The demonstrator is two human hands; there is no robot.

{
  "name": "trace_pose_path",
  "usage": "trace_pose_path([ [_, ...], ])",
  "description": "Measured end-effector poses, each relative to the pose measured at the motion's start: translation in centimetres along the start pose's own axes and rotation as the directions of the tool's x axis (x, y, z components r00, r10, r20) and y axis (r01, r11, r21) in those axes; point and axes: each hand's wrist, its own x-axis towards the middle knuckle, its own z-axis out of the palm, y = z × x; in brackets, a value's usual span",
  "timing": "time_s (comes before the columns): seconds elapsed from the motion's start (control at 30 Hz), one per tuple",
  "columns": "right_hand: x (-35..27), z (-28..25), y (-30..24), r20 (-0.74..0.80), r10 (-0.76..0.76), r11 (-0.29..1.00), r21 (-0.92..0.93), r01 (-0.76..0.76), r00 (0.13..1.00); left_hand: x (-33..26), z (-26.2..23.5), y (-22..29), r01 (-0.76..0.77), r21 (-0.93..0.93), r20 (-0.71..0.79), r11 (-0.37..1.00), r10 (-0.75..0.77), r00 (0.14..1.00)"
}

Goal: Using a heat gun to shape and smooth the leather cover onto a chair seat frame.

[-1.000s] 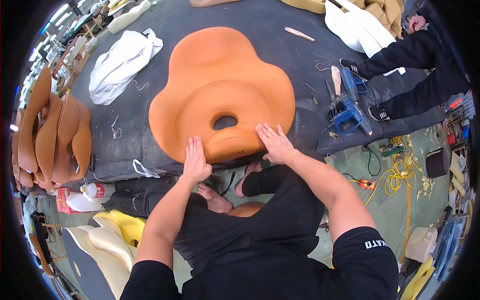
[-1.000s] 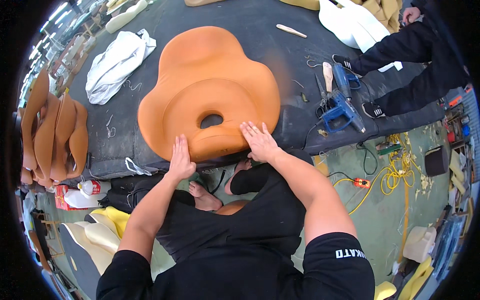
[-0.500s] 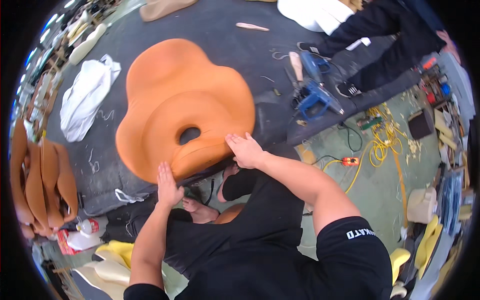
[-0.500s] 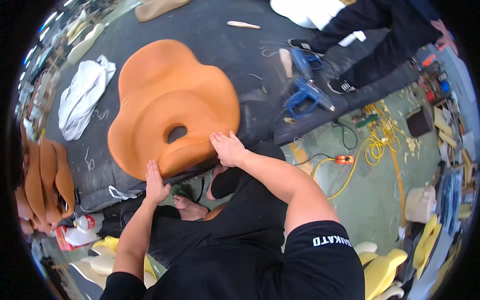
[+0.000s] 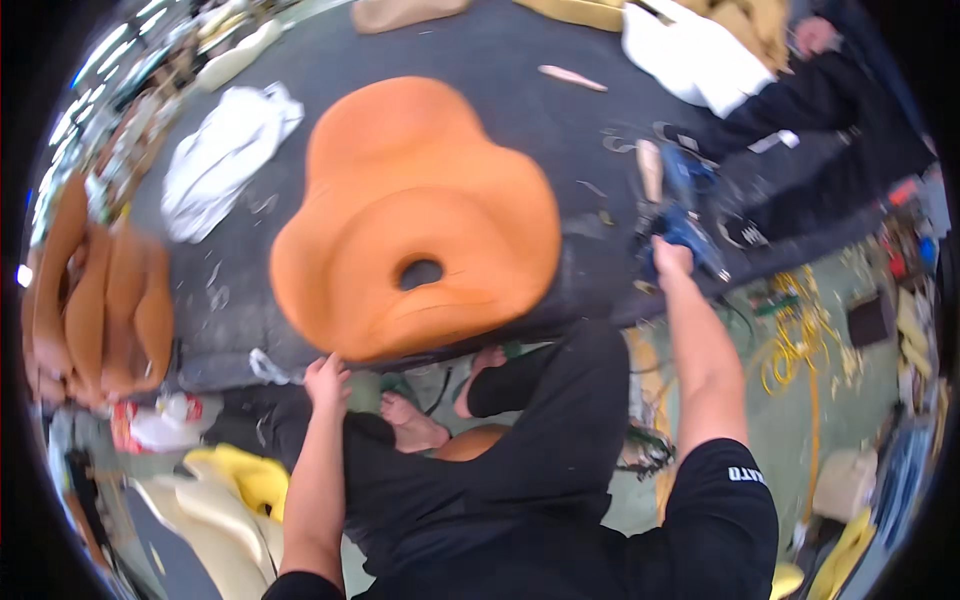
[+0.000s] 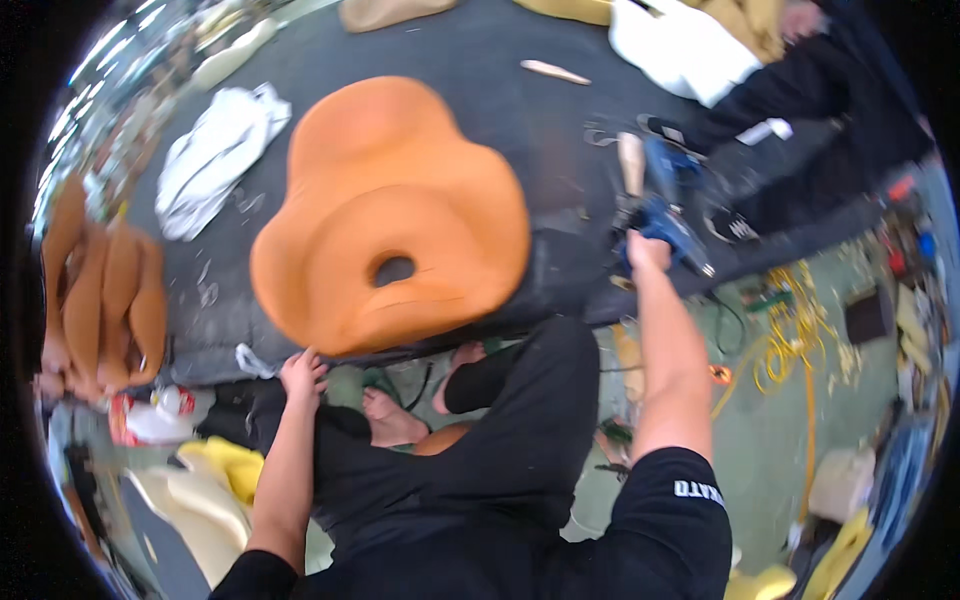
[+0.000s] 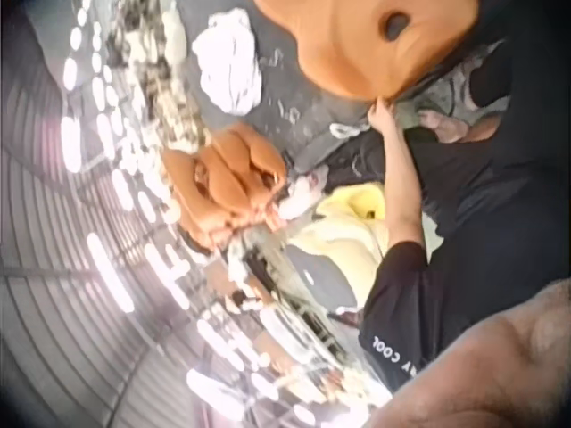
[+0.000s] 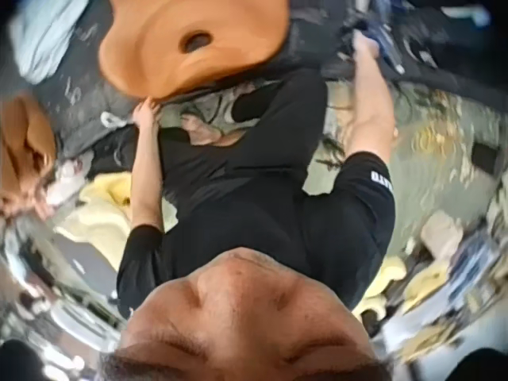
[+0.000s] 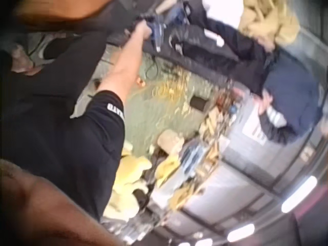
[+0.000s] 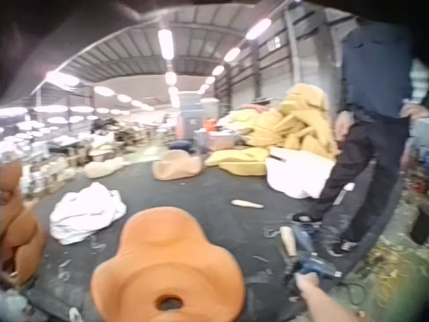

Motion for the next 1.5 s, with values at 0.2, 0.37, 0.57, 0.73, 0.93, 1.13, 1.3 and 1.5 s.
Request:
trace_pose_path([
  [0.2, 5.4, 1.3, 2.4, 0.018, 0.027, 0.985, 0.173, -0.029, 0.999, 0.8, 3.1, -1.7, 0.206, -0.107, 0.165, 0.973, -0.187, 0.968],
  [0.37, 2.7, -0.3, 1.6, 0.054, 0.079, 0.923, 0.374, -0.094, 0.995, 2.2, 1.7, -2.1, 0.251, -0.151, 0.203, 0.956, -0.219, 0.955],
  [0.57, -0.8, -11.3, 3.3, 0.45, -0.215, 0.672, 0.712, -0.203, 0.867, 1.3, 2.5, -1.2, 0.278, -0.135, 0.212, 0.951, -0.246, 0.946],
  [0.73, -16.2, -17.4, -0.5, 0.296, -0.314, 0.503, 0.857, -0.106, 0.902, 1.6, 3.0, -1.0, 0.29, -0.154, 0.236, 0.945, -0.249, 0.939],
  [0.93, -25.0, -15.9, -0.9, 0.36, -0.766, 0.23, 0.927, -0.295, 0.533, 0.9, 4.0, -0.4, 0.294, -0.171, 0.247, 0.94, -0.248, 0.937],
  [1.13, -31.0, -14.6, -4.4, 0.361, -0.86, 0.271, 0.922, -0.276, 0.362, 1.4, 2.9, -1.4, 0.303, -0.178, 0.287, 0.936, -0.245, 0.926],
  [1.3, -32.2, -16.1, -5.0, 0.261, -0.912, 0.086, 0.876, -0.474, 0.316, 0.7, 3.1, -0.7, 0.308, -0.16, 0.314, 0.938, -0.248, 0.917],
  [1.5, -36.1, -17.9, -7.4, 0.418, -0.856, 0.343, 0.899, -0.272, 0.303, 0.6, 3.3, -1.3, 0.303, -0.177, 0.307, 0.937, -0.24, 0.921],
])
